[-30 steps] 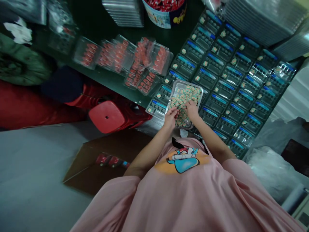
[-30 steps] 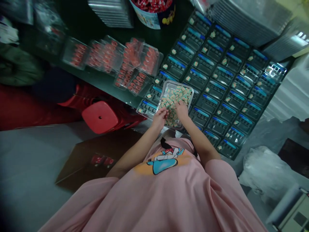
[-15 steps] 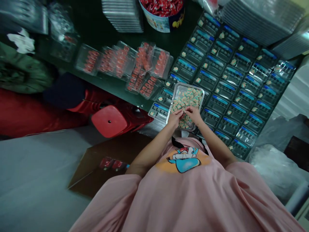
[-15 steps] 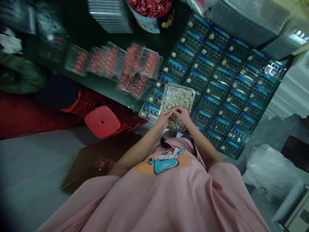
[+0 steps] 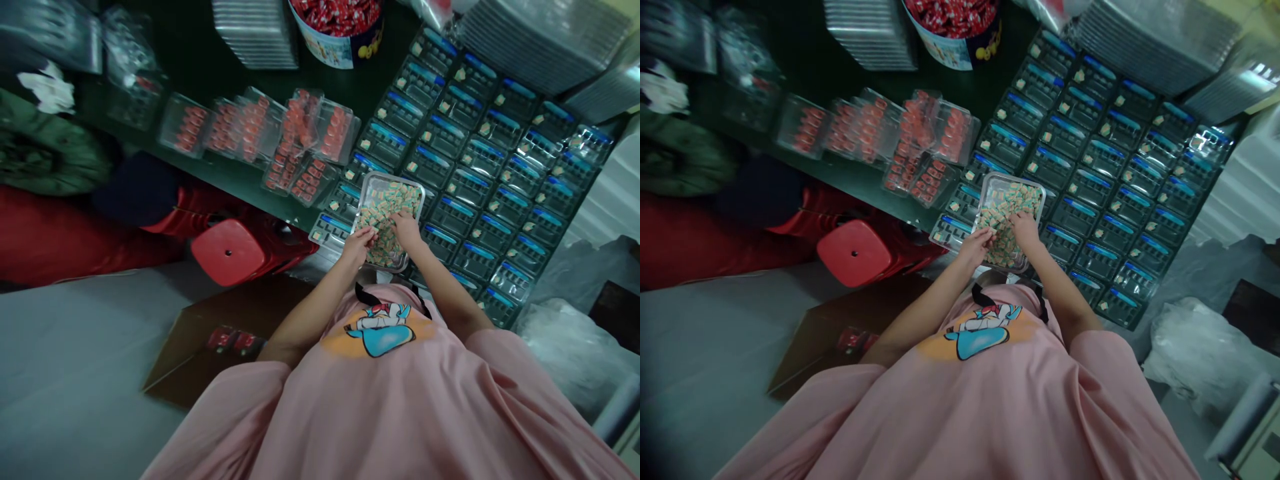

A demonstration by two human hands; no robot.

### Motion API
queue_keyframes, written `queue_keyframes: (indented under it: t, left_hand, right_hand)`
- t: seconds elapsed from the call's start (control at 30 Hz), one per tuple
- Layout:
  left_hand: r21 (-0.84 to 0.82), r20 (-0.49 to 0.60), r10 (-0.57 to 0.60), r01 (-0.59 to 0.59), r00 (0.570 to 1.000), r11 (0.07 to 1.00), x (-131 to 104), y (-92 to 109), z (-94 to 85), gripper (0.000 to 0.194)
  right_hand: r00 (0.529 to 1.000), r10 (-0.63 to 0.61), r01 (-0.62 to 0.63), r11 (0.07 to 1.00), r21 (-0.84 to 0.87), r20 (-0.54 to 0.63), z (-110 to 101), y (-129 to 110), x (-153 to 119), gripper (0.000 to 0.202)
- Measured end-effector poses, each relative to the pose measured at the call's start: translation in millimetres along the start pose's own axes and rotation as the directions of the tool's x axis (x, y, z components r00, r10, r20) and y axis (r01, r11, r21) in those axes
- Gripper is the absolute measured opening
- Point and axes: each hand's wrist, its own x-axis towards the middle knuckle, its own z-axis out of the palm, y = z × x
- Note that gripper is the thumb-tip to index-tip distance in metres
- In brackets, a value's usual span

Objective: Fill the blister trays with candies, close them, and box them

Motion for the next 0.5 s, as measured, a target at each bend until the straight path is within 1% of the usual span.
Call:
queue_keyframes:
  t: [0.1, 0.2, 0.3, 0.37, 0.5]
  left_hand:
    - [-0.005, -0.005, -0.003, 0.003, 1.0, 1.0, 0.5, -2.1, -0.3, 0.02]
    - [0.011, -0.036, -0.02, 0.02, 0.999, 1.0, 3.7, -6.1, -0.5, 0.023]
    - [0.028, -0.043, -0.044, 0.046, 0.998, 0.999, 6.2, -9.1, -0.5, 0.026]
    - [0.014, -0.029, -0.062, 0.063, 0.998, 0.998, 6.2, -9.6, -0.1, 0.024]
    - [-0.03, -0.015, -0.085, 0.085, 0.996, 0.996, 3.5, -7.7, 2.0, 0.019]
  right_hand:
    - [1.0, -0.005, 0.007, 0.998, -0.062, 0.02, -0.4, -3.5, 1.4, 0.025]
    - [0.998, -0.047, 0.051, 0.993, -0.106, 0.044, 0.8, -2.9, 0.0, 0.024]
    - [0.996, -0.086, 0.088, 0.99, -0.111, 0.028, 3.6, -0.2, -1.8, 0.026]
    - [0.995, -0.095, 0.096, 0.989, -0.11, 0.017, 4.9, 1.6, -2.0, 0.029]
    - [0.99, -0.138, 0.14, 0.987, -0.084, 0.027, 3.5, 4.0, 0.0, 0.021]
